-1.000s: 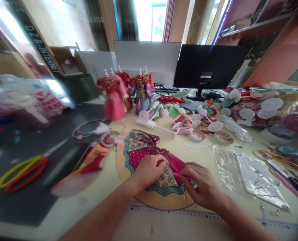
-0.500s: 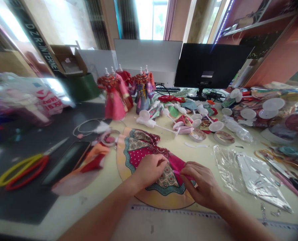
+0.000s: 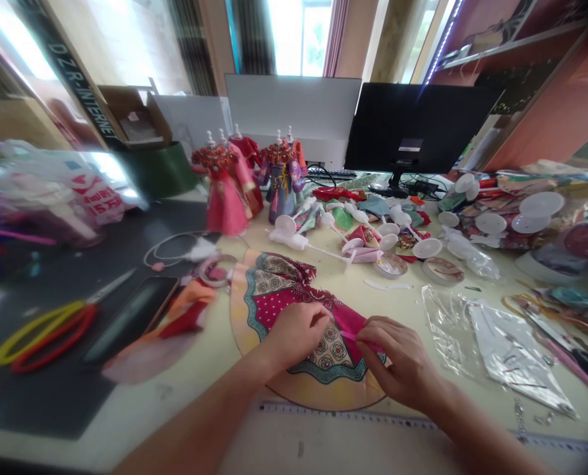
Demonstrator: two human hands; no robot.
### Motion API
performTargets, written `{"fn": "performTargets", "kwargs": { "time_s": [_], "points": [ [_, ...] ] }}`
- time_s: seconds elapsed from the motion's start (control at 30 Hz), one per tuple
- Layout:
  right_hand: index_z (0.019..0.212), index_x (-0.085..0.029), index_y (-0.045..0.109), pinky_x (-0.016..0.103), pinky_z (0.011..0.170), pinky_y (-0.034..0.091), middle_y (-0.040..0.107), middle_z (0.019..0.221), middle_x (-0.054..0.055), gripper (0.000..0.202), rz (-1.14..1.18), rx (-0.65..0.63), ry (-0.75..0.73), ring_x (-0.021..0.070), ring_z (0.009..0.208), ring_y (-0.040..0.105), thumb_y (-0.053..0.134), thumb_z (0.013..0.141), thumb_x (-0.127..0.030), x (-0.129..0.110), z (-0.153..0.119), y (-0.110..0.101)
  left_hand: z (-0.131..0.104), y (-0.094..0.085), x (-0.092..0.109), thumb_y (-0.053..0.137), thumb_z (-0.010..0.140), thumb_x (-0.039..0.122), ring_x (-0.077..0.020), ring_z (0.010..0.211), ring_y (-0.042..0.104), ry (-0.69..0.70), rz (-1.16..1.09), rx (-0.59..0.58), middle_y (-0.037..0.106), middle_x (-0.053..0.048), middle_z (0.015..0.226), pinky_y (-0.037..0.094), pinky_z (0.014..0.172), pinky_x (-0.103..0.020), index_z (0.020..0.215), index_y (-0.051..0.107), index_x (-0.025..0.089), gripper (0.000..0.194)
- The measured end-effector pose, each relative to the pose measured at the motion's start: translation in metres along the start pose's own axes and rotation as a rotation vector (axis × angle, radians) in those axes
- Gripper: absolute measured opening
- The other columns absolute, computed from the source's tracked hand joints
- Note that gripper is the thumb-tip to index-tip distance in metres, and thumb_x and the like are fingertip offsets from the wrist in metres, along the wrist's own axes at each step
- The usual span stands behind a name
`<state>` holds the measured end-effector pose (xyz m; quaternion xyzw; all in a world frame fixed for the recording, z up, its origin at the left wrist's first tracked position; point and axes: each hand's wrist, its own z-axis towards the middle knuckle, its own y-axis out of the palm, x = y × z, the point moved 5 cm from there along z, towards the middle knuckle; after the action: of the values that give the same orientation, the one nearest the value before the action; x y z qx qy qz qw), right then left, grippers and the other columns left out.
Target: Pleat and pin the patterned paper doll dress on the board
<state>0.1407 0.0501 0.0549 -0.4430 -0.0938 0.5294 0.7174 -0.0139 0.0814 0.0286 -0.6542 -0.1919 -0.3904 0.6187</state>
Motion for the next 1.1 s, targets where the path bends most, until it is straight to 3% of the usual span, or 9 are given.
{"fn": "performTargets", "kwargs": {
  "time_s": [0.47,1.1],
  "points": [
    [0.084,-0.017,0.050,0.027,0.057,0.037,0.051,0.064,0.001,0.010,0.018,0.038,-0.011,0.0129,0.058,0.044,0.048,0.081,-0.008,-0.0023,0.0012,-0.0048,0.0005,0.0011,-0.0009,0.043,0.084,0.027,-0.0142,0.062,0.055,-0.011,0.029,-0.030,0.065,0.000,0.070,0.033,0.055,-0.024,0.081,0.066,0.019,0.025],
    [0.084,-0.017,0.049,0.026,0.055,0.035,0.051,0.063,0.001,0.007,-0.025,-0.008,0.013,0.0130,0.057,0.042,0.046,0.083,-0.011,0.0011,0.0005,-0.0008,0.0009,0.0013,-0.0012,0.042,0.084,0.026,-0.0143,0.064,0.055,-0.008,0.035,-0.030,0.066,0.000,0.072,0.033,0.056,-0.024,0.083,0.066,0.020,0.025]
  ]
}}
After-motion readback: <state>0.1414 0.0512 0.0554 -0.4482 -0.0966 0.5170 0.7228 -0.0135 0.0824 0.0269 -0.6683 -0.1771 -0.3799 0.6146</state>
